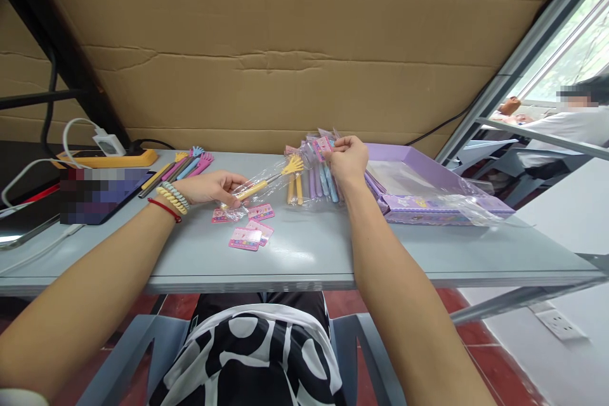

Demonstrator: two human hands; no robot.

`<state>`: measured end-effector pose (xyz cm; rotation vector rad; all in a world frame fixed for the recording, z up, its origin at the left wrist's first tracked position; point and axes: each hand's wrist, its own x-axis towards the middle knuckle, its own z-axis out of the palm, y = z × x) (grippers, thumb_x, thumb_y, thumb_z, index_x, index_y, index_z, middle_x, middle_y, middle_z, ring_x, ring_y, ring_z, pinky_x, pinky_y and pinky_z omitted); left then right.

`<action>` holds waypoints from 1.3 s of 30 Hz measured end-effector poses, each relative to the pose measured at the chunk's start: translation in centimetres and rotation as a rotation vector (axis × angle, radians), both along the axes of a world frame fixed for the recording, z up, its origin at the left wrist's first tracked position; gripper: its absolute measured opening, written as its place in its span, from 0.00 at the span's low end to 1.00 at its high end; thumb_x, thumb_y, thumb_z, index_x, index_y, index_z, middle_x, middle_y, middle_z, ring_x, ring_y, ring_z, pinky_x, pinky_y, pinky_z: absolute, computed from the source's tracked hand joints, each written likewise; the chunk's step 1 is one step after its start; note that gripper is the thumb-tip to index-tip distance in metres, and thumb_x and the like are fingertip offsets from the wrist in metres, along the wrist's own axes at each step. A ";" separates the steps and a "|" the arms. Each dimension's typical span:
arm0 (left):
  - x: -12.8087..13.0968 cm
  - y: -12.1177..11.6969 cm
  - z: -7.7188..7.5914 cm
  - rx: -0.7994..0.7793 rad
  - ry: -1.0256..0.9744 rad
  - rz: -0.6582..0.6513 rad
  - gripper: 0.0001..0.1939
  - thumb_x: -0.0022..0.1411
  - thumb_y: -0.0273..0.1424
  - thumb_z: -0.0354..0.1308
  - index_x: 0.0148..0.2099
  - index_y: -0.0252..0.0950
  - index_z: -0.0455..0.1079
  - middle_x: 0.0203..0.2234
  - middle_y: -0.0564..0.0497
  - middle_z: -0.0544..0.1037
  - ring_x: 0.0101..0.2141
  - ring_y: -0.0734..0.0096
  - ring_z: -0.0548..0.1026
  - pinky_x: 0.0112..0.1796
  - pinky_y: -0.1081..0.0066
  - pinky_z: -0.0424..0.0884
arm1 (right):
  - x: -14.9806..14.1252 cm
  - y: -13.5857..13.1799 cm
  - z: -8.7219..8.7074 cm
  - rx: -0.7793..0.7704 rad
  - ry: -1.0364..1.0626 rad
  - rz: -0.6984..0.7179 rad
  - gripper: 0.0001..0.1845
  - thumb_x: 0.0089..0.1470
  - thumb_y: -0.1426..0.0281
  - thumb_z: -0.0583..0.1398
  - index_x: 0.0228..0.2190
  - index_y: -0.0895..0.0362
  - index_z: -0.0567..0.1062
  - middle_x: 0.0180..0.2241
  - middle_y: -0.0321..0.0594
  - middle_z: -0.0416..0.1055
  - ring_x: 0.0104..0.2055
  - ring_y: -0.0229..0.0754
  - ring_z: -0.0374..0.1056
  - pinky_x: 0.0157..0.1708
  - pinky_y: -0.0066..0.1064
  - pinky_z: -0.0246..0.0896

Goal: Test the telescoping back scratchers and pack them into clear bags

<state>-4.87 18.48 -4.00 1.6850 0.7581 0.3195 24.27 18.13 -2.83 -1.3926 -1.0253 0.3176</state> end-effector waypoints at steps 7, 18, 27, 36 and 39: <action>0.0 0.0 0.0 0.014 0.013 -0.014 0.23 0.41 0.23 0.68 0.44 0.34 0.75 0.31 0.50 0.80 0.27 0.74 0.74 0.26 0.77 0.67 | 0.2 0.0 -0.2 -0.026 0.012 0.099 0.18 0.28 0.72 0.67 0.23 0.55 0.64 0.18 0.33 0.64 0.21 0.39 0.62 0.24 0.34 0.58; 0.0 -0.1 0.2 0.027 0.035 -0.012 0.23 0.41 0.24 0.68 0.44 0.33 0.74 0.32 0.50 0.79 0.28 0.75 0.73 0.28 0.77 0.67 | -0.4 -0.2 -0.1 -0.085 -0.013 0.136 0.09 0.39 0.73 0.59 0.27 0.61 0.76 0.25 0.39 0.72 0.24 0.35 0.63 0.21 0.28 0.61; 0.1 -0.2 0.2 0.050 0.046 -0.007 0.24 0.42 0.24 0.67 0.45 0.33 0.74 0.31 0.50 0.79 0.28 0.74 0.73 0.28 0.75 0.68 | -0.3 -0.3 -0.4 -0.095 -0.019 0.182 0.11 0.34 0.77 0.60 0.26 0.62 0.76 0.22 0.38 0.72 0.22 0.36 0.64 0.20 0.29 0.61; 0.1 -0.1 0.0 0.037 0.041 -0.025 0.25 0.43 0.22 0.66 0.47 0.34 0.74 0.32 0.50 0.80 0.26 0.75 0.73 0.27 0.76 0.67 | 0.0 -0.4 -0.4 -0.123 -0.058 0.147 0.13 0.28 0.75 0.63 0.25 0.62 0.74 0.19 0.37 0.70 0.19 0.35 0.61 0.22 0.30 0.56; 0.1 0.1 -0.1 0.034 0.053 -0.020 0.27 0.42 0.22 0.67 0.48 0.35 0.74 0.32 0.50 0.81 0.26 0.75 0.73 0.26 0.76 0.68 | 0.1 -0.2 -0.6 -0.130 -0.074 0.154 0.14 0.27 0.74 0.64 0.25 0.62 0.74 0.19 0.36 0.70 0.20 0.34 0.60 0.22 0.29 0.54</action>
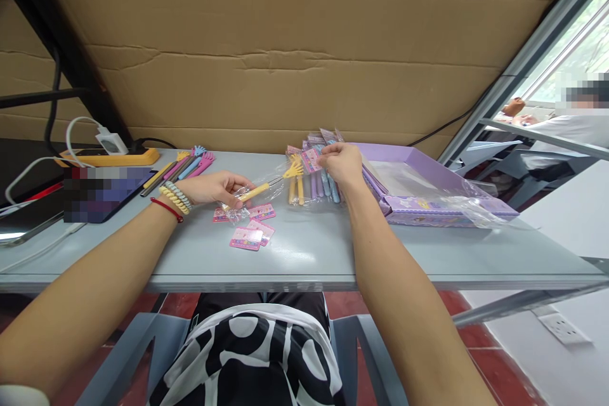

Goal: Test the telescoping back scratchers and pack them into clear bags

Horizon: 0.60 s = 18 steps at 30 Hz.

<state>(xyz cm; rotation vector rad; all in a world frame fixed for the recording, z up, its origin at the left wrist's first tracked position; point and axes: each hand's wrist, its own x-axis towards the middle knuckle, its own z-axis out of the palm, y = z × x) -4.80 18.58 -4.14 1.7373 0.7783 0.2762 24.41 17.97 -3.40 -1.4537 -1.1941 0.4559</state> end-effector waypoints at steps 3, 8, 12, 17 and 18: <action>0.0 0.1 0.0 -0.006 -0.009 -0.003 0.26 0.41 0.22 0.67 0.47 0.34 0.74 0.32 0.50 0.81 0.26 0.75 0.73 0.27 0.76 0.68 | -0.3 -0.2 0.2 -0.028 -0.014 0.012 0.15 0.27 0.73 0.64 0.26 0.62 0.74 0.19 0.34 0.68 0.20 0.33 0.58 0.22 0.28 0.52; 0.0 0.0 0.0 0.001 -0.025 -0.022 0.23 0.42 0.22 0.67 0.45 0.34 0.75 0.32 0.50 0.81 0.30 0.72 0.75 0.30 0.75 0.70 | -1.1 -0.9 0.6 -0.101 -0.064 0.083 0.16 0.32 0.67 0.66 0.28 0.60 0.75 0.25 0.37 0.70 0.26 0.35 0.62 0.21 0.26 0.54; 0.1 -0.1 0.1 0.024 -0.003 -0.013 0.24 0.43 0.22 0.66 0.46 0.34 0.75 0.31 0.51 0.80 0.28 0.74 0.74 0.28 0.77 0.68 | -1.2 -0.6 0.4 -0.095 -0.032 0.065 0.15 0.43 0.59 0.63 0.27 0.59 0.76 0.28 0.40 0.70 0.28 0.36 0.62 0.20 0.25 0.55; 0.2 -0.2 0.2 0.031 0.004 -0.030 0.25 0.43 0.23 0.67 0.47 0.33 0.74 0.31 0.51 0.80 0.28 0.75 0.74 0.29 0.77 0.68 | -0.8 -0.2 -0.2 -0.128 -0.077 0.102 0.09 0.42 0.69 0.62 0.29 0.60 0.75 0.25 0.38 0.69 0.25 0.35 0.61 0.21 0.26 0.55; 0.2 -0.2 0.2 0.027 0.006 -0.032 0.26 0.43 0.23 0.67 0.48 0.33 0.74 0.32 0.51 0.80 0.28 0.74 0.74 0.29 0.77 0.69 | -0.7 -0.1 -0.3 -0.127 -0.104 0.107 0.08 0.42 0.69 0.62 0.28 0.60 0.75 0.24 0.37 0.68 0.24 0.34 0.60 0.21 0.26 0.54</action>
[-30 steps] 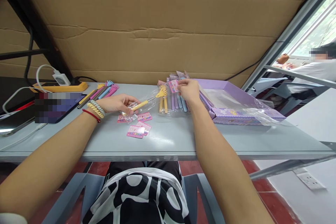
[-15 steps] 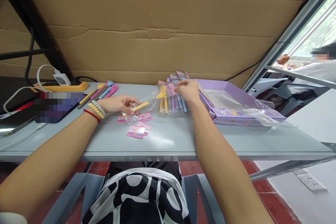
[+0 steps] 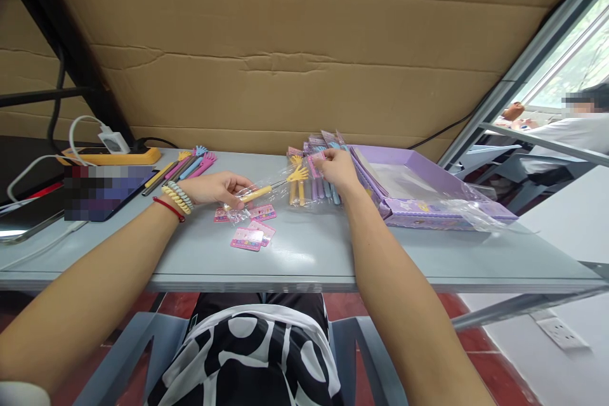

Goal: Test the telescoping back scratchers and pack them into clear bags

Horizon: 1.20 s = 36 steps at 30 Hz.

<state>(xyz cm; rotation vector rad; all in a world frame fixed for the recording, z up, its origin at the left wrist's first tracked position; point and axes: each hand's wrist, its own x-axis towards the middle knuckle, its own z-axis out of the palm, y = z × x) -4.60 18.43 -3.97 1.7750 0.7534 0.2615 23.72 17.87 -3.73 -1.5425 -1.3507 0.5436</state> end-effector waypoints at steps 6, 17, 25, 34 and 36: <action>0.0 0.1 -0.1 -0.040 -0.002 0.009 0.25 0.43 0.24 0.67 0.47 0.34 0.73 0.32 0.50 0.80 0.29 0.74 0.75 0.29 0.77 0.69 | 0.5 0.8 -0.8 0.012 -0.214 -0.050 0.08 0.47 0.66 0.60 0.26 0.59 0.73 0.23 0.37 0.67 0.25 0.36 0.58 0.26 0.28 0.54; 0.2 -0.1 -0.1 -0.054 -0.039 0.004 0.25 0.40 0.23 0.68 0.45 0.33 0.74 0.28 0.52 0.79 0.26 0.74 0.74 0.27 0.76 0.69 | -0.4 0.3 -0.4 0.162 -0.357 -0.116 0.08 0.51 0.66 0.58 0.26 0.56 0.67 0.26 0.40 0.68 0.29 0.41 0.60 0.36 0.34 0.58; 0.4 0.1 -0.6 -0.016 -0.174 0.116 0.24 0.41 0.25 0.69 0.44 0.32 0.71 0.23 0.54 0.75 0.22 0.77 0.71 0.23 0.76 0.65 | -0.9 0.0 0.0 0.457 -0.156 -0.332 0.17 0.49 0.60 0.59 0.36 0.59 0.67 0.41 0.45 0.67 0.36 0.39 0.61 0.43 0.35 0.58; 1.3 0.0 -0.9 -0.055 -0.302 0.323 0.26 0.41 0.25 0.70 0.43 0.32 0.65 0.26 0.54 0.76 0.25 0.76 0.73 0.28 0.73 0.68 | -5.4 -3.0 0.1 0.177 -0.245 0.516 0.12 0.47 0.61 0.61 0.25 0.57 0.69 0.23 0.34 0.66 0.25 0.34 0.60 0.29 0.27 0.55; 1.4 0.0 -1.0 -0.046 -0.333 0.356 0.26 0.41 0.25 0.70 0.42 0.33 0.63 0.24 0.56 0.75 0.24 0.76 0.72 0.28 0.73 0.68 | -6.9 -3.9 -0.2 0.065 -0.336 0.635 0.12 0.48 0.60 0.61 0.25 0.58 0.70 0.20 0.32 0.66 0.22 0.32 0.59 0.27 0.26 0.53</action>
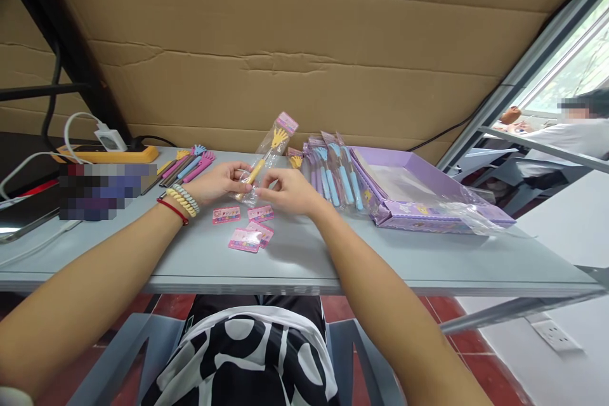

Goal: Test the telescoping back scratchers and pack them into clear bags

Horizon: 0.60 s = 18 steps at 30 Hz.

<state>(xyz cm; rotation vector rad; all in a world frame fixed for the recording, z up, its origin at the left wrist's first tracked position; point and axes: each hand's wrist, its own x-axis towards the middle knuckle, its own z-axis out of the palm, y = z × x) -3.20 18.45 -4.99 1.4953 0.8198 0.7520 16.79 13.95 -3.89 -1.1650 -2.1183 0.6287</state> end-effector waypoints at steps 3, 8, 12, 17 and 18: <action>0.1 0.0 0.0 0.027 -0.051 0.029 0.26 0.41 0.25 0.70 0.43 0.33 0.62 0.26 0.56 0.75 0.27 0.75 0.74 0.30 0.72 0.70 | -1.4 -0.7 -0.2 -0.015 -0.098 -0.034 0.09 0.49 0.64 0.60 0.27 0.57 0.72 0.18 0.32 0.66 0.22 0.32 0.60 0.28 0.26 0.52; 0.1 -0.1 0.2 0.091 -0.138 0.046 0.29 0.42 0.25 0.69 0.46 0.33 0.61 0.30 0.54 0.76 0.29 0.74 0.74 0.32 0.70 0.71 | -1.3 -0.5 -0.1 -0.020 -0.089 -0.067 0.08 0.48 0.65 0.60 0.28 0.58 0.73 0.23 0.34 0.69 0.24 0.33 0.62 0.29 0.27 0.54; 0.3 -0.3 0.1 0.098 -0.121 0.013 0.28 0.42 0.27 0.70 0.44 0.34 0.61 0.29 0.54 0.76 0.28 0.74 0.74 0.32 0.70 0.70 | -1.0 -0.4 -0.3 -0.131 -0.035 0.090 0.10 0.48 0.64 0.60 0.29 0.59 0.74 0.26 0.35 0.70 0.23 0.31 0.59 0.25 0.25 0.52; 0.7 -0.6 -0.1 0.096 -0.125 -0.042 0.26 0.40 0.29 0.71 0.34 0.36 0.56 0.24 0.59 0.73 0.24 0.79 0.71 0.29 0.74 0.66 | -1.7 -0.4 -0.7 -0.105 0.015 0.034 0.11 0.46 0.65 0.60 0.24 0.61 0.74 0.19 0.33 0.65 0.21 0.30 0.55 0.23 0.25 0.48; 0.8 -0.6 -0.1 0.106 -0.127 -0.042 0.26 0.40 0.30 0.71 0.32 0.36 0.55 0.23 0.59 0.71 0.24 0.80 0.70 0.28 0.75 0.65 | -1.8 -0.4 -0.7 -0.107 0.023 0.009 0.12 0.46 0.64 0.60 0.22 0.61 0.74 0.18 0.33 0.64 0.21 0.30 0.54 0.22 0.26 0.46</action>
